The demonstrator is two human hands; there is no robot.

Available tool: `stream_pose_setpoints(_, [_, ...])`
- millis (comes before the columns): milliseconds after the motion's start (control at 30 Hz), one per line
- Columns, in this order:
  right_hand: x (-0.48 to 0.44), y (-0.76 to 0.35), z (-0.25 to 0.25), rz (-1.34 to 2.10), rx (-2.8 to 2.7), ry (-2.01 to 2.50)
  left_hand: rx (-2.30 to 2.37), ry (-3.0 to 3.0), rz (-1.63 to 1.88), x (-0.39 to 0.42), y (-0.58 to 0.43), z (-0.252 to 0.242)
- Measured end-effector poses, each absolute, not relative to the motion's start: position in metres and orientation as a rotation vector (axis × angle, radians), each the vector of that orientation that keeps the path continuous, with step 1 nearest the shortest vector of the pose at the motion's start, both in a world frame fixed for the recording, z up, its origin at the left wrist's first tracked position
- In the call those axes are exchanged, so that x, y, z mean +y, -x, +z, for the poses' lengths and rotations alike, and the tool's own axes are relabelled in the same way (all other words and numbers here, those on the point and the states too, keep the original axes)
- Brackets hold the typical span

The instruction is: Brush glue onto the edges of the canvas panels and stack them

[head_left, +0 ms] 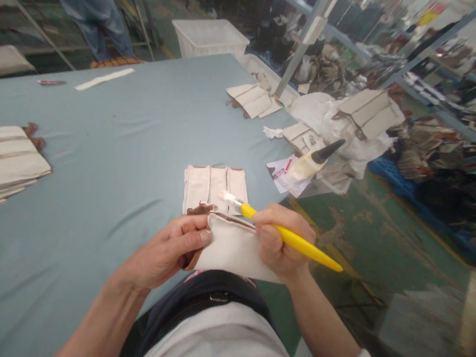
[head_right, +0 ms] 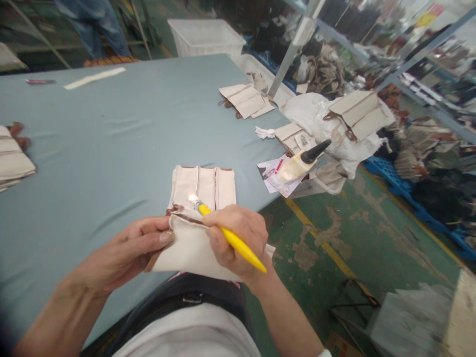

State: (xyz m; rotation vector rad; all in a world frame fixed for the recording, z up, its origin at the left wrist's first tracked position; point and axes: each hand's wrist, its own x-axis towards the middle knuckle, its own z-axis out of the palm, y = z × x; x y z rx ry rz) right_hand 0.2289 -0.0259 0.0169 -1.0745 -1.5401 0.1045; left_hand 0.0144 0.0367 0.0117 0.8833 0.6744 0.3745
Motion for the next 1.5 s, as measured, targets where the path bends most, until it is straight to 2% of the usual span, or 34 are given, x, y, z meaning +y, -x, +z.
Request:
stream_pose_setpoints(133, [-0.034, -0.224, 0.023, 0.117, -1.38, 1.04, 0.697, -0.829, 0.362, 0.037, -0.015, 0.01])
stream_pose_setpoints(300, [-0.031, -0.215, 0.019, 0.156, -1.563, 0.962, 0.753, -0.835, 0.347, 0.037, -0.013, 0.008])
stream_pose_setpoints(633, [-0.032, -0.218, 0.013, 0.208, -1.49, 1.014, 0.764, -0.843, 0.341, 0.035, -0.01, 0.004])
stream_pose_setpoints(1033, [-0.035, -0.233, 0.018, 0.052, -1.752, 1.0, 0.796, -0.847, 0.382, 0.034, -0.01, 0.002])
stream_pose_setpoints(1333, [-0.029, -0.219, 0.022, 0.146, -1.909, 0.89, 0.814, -0.935, 0.429, 0.029, -0.016, -0.004])
stream_pose_setpoints(1500, [-0.038, -0.232, 0.02, 0.202, -1.743, 0.9, 0.874, -1.084, 0.518, 0.024, -0.009, -0.012])
